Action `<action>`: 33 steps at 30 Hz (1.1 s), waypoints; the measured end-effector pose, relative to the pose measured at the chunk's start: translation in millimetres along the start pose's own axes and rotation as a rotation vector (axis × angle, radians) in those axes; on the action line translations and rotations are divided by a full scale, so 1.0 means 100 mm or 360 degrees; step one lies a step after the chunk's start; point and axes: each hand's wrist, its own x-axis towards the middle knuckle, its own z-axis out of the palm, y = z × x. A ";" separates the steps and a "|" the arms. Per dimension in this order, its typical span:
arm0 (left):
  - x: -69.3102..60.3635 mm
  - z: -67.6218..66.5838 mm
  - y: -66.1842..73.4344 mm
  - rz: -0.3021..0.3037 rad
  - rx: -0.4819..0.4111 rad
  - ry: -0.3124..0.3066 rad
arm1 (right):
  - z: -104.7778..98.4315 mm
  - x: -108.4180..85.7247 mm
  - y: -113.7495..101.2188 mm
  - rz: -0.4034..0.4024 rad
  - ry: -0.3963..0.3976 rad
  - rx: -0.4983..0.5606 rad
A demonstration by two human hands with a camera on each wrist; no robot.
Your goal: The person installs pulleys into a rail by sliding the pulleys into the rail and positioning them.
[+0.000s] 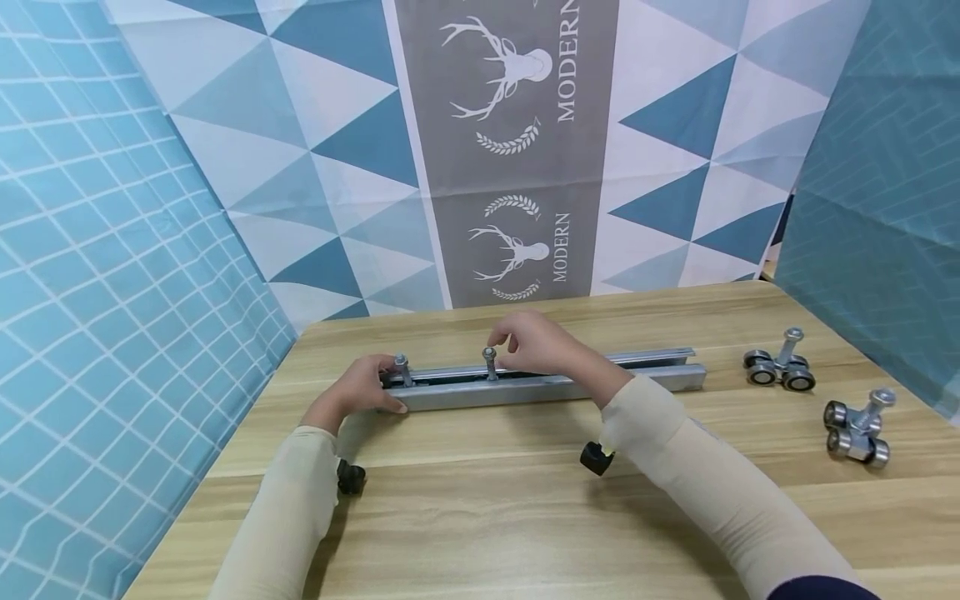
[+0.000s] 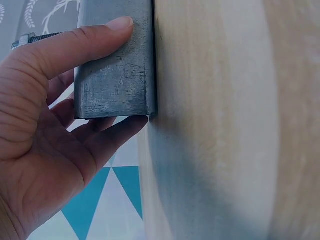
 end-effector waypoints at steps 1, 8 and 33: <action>-0.01 0.00 0.00 0.0000 0.0004 0.0001 | -0.02 -0.03 0.00 0.0007 0.0004 0.0023; -0.03 -0.01 -0.03 0.0000 -0.0015 0.0009 | -0.19 -0.26 0.05 0.0057 0.0009 0.0097; 0.00 0.01 -0.02 -0.0011 0.0003 0.0009 | -0.95 -1.18 0.46 0.0226 -0.0013 -0.0188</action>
